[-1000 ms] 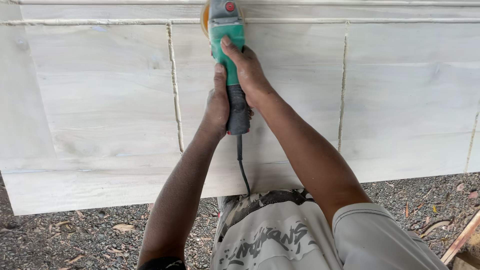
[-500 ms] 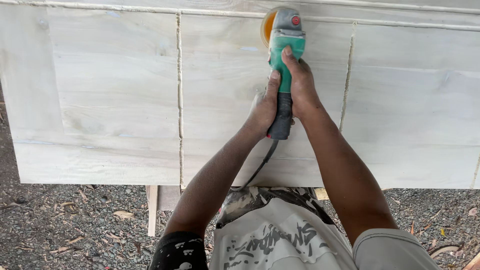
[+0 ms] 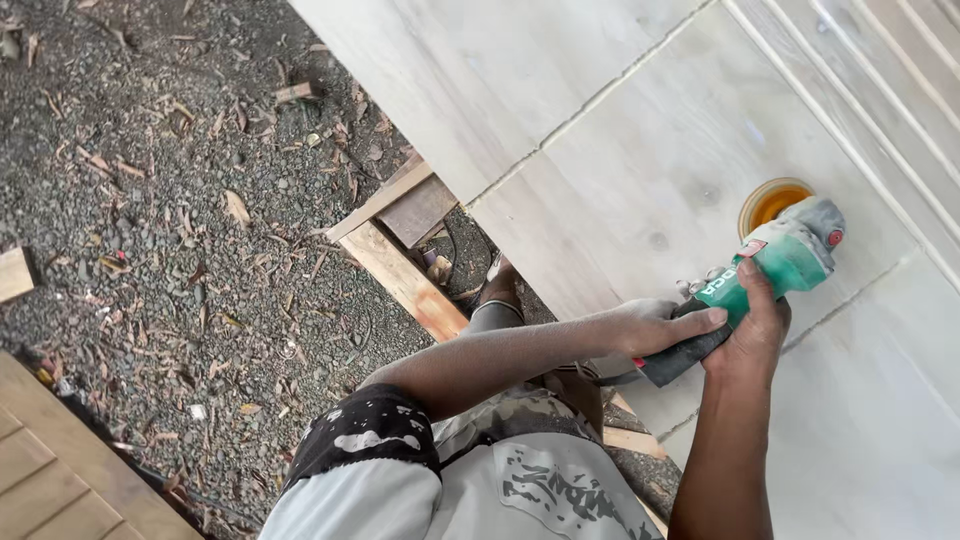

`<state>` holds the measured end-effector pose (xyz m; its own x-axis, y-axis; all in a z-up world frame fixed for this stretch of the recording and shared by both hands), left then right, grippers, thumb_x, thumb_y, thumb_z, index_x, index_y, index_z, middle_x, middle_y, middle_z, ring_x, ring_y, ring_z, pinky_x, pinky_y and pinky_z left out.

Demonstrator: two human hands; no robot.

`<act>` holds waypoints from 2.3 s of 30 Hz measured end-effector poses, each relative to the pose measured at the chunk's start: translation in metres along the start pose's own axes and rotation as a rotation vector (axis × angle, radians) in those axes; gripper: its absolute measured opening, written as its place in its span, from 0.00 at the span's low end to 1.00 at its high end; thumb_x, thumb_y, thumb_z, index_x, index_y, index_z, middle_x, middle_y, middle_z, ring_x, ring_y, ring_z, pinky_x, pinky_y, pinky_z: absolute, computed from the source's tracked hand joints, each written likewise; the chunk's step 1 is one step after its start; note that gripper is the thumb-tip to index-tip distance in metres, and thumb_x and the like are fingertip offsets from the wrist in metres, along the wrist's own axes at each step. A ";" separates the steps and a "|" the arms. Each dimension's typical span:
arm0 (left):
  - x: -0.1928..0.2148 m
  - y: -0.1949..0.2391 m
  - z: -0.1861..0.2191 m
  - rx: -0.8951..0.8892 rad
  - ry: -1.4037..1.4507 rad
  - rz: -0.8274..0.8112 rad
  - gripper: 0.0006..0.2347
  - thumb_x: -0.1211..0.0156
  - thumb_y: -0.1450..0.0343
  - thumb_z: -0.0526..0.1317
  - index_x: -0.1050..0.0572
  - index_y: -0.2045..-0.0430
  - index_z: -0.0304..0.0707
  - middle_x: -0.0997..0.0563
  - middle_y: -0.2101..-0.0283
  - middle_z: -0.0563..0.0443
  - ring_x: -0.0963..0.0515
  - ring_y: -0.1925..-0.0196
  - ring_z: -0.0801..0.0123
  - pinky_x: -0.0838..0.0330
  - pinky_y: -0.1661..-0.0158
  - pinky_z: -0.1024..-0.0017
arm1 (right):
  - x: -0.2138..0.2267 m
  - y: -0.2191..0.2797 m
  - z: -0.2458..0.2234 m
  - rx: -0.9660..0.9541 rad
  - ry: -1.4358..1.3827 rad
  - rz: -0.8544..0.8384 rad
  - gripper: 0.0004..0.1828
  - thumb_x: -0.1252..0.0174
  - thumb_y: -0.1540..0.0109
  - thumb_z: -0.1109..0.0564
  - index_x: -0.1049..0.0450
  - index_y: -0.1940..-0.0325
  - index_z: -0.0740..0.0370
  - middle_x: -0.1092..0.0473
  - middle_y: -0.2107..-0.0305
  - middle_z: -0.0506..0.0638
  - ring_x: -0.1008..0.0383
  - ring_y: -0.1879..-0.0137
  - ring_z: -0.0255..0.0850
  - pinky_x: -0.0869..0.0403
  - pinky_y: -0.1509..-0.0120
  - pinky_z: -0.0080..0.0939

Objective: The person uses a handheld electric sander to smooth the surface of a large white wooden panel. They move the sander systematically across the flat face and along the grooved edges of the panel.

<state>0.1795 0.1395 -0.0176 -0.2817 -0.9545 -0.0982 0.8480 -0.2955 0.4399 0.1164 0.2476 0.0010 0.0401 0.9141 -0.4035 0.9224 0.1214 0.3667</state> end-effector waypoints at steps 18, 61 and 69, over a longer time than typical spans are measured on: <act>0.228 0.433 -0.072 0.173 -0.796 0.744 0.17 0.31 0.36 0.54 0.23 0.66 0.42 0.17 0.72 0.50 0.16 0.70 0.59 0.21 0.66 0.61 | -0.218 0.053 0.015 -0.016 0.001 -0.348 0.27 0.32 0.36 0.51 0.33 0.37 0.60 0.30 0.62 0.54 0.26 0.60 0.48 0.23 0.53 0.54; 1.020 0.123 0.193 -0.188 -0.575 0.252 0.25 0.65 0.17 0.53 0.26 0.69 0.31 0.21 0.68 0.39 0.20 0.58 0.53 0.25 0.54 0.58 | -0.594 -0.284 0.042 0.428 -0.341 0.050 0.15 0.42 0.25 0.54 0.35 0.41 0.65 0.31 0.61 0.58 0.28 0.59 0.51 0.24 0.50 0.52; 1.071 -0.048 0.120 -0.019 -1.143 -0.073 0.19 0.46 0.25 0.49 0.28 0.45 0.34 0.33 0.41 0.21 0.26 0.43 0.37 0.31 0.45 0.49 | -0.738 -0.347 0.010 0.437 -0.235 0.331 0.24 0.33 0.33 0.55 0.35 0.39 0.65 0.28 0.62 0.59 0.24 0.62 0.50 0.22 0.55 0.49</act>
<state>-0.2169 -0.8634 -0.0372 -0.5653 -0.3424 0.7505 0.8170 -0.3582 0.4519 -0.2292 -0.4730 0.1632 0.3903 0.7598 -0.5200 0.9170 -0.3710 0.1461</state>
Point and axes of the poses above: each hand's wrist, its own y-axis away from the middle knuckle, its own x-axis out of the back of the hand, z = x × y, the point moved 6 cm from there along -y, towards the middle knuckle
